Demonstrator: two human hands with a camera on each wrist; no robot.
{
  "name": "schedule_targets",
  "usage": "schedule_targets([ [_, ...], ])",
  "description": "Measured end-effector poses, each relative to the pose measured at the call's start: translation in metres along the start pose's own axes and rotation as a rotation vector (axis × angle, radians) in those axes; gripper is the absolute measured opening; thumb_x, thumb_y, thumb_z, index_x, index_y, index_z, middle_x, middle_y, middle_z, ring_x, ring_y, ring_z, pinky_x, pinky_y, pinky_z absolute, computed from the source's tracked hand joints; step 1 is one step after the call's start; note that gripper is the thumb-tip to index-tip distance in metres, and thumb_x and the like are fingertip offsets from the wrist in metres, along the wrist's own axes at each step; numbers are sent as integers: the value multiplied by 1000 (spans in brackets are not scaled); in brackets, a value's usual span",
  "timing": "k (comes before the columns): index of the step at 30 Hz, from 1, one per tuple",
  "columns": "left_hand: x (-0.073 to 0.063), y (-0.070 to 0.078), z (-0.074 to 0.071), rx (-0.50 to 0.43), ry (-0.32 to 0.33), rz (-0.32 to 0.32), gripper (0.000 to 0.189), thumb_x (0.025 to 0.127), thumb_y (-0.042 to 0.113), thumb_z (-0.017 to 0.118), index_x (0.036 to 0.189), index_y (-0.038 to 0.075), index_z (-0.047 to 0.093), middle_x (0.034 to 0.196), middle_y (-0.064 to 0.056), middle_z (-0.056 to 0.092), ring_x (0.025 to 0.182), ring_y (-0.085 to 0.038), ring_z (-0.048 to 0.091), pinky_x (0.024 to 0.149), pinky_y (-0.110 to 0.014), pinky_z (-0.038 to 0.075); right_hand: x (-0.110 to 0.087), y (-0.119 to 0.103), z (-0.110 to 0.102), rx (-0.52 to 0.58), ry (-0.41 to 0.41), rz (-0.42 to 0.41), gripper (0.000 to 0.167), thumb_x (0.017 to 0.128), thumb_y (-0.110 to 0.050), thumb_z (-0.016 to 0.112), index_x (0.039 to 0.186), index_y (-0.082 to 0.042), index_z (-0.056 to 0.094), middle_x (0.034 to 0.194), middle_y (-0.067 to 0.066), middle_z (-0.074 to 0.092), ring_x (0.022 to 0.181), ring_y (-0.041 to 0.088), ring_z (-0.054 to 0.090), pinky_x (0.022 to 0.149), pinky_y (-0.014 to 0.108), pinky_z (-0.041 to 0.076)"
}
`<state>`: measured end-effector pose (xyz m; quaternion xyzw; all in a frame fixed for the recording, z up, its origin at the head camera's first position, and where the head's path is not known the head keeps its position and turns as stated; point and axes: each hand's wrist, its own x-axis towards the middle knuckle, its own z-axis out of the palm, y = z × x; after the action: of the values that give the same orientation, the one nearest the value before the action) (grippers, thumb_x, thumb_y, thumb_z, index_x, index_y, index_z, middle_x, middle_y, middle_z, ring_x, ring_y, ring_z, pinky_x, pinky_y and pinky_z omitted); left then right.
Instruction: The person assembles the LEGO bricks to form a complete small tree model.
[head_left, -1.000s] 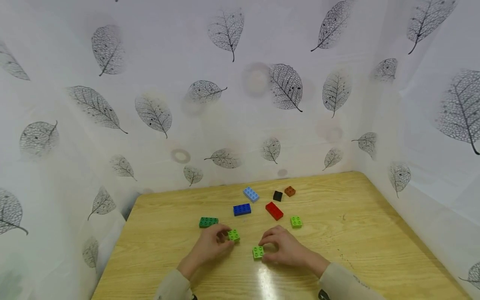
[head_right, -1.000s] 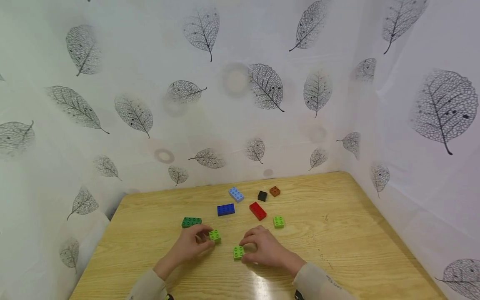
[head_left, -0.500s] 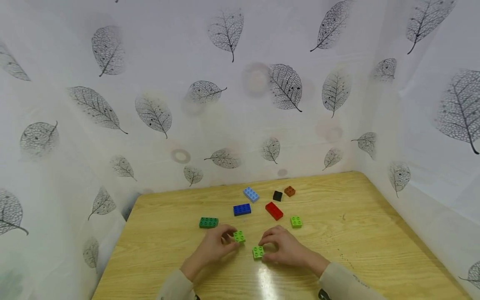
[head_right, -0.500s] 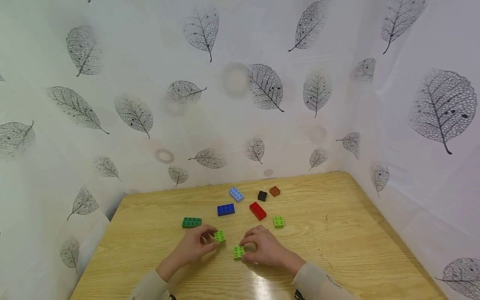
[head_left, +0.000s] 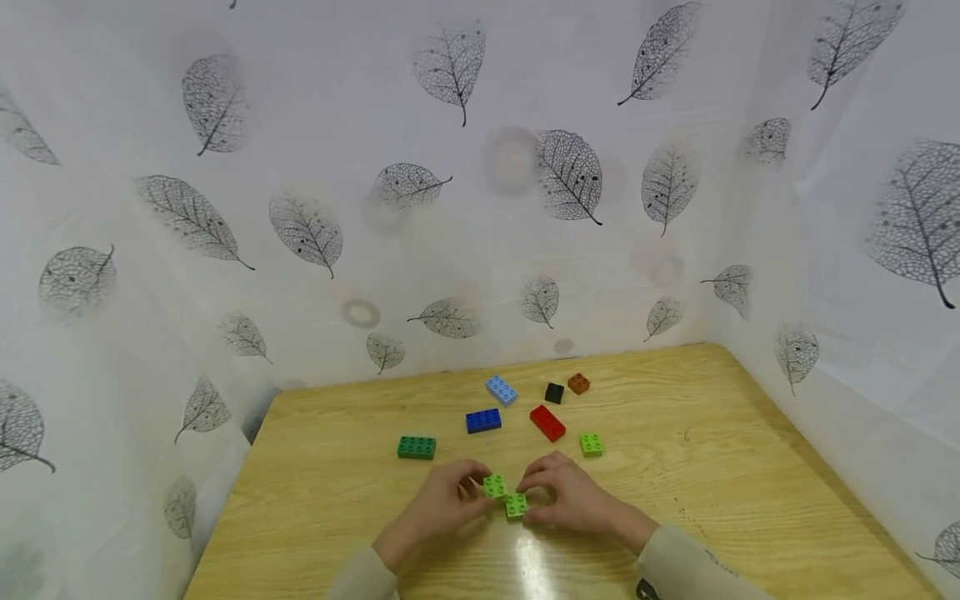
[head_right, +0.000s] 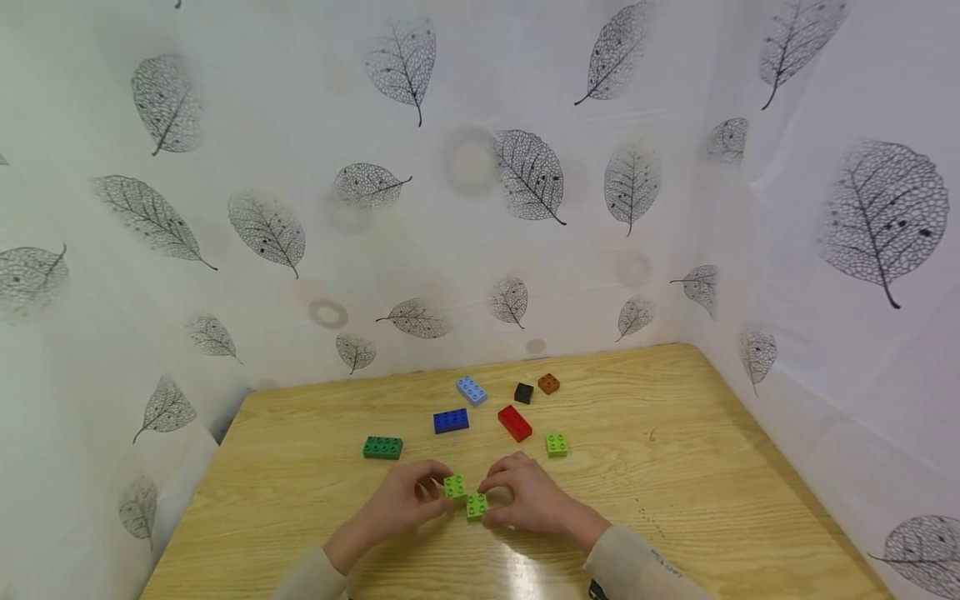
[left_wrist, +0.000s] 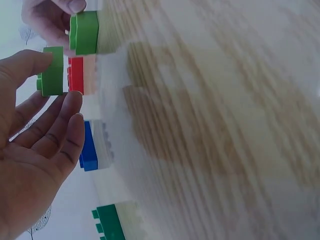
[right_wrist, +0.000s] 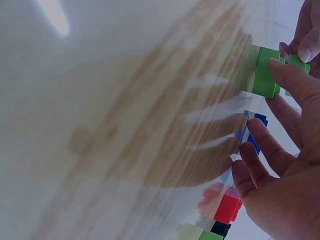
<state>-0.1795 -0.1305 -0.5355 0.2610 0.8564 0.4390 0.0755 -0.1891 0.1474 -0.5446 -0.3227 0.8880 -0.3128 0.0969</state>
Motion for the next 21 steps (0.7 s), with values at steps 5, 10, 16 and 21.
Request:
schedule_targets([
  [5,0,2,6,-33,-28,-4,30,93,19,81,120,11,72,110,-4,75,91,-14,68,80,-24,57,0,1,0,2,-5,11,35,90,-42,83,121,-29,78,130,-8,66,123,17,54,107,47,48],
  [10,0,5,11,-64,-48,-14,30,92,16,82,121,12,71,110,-2,75,90,-10,67,80,-24,57,0,1,0,10,-8,20,37,89,-43,84,122,-28,77,131,-6,66,125,19,54,108,49,48],
  [16,1,7,14,-49,-54,2,29,93,16,81,120,12,72,109,-1,75,89,-8,67,79,-23,57,-1,0,1,2,5,12,37,88,-42,85,121,-27,78,129,-9,66,123,17,54,107,47,48],
  [21,2,11,15,-61,-67,-8,30,93,18,81,121,12,72,110,-1,75,89,-6,66,80,-23,57,-1,1,1,-9,17,3,36,88,-41,85,120,-26,78,127,-10,66,122,16,54,106,45,48],
])
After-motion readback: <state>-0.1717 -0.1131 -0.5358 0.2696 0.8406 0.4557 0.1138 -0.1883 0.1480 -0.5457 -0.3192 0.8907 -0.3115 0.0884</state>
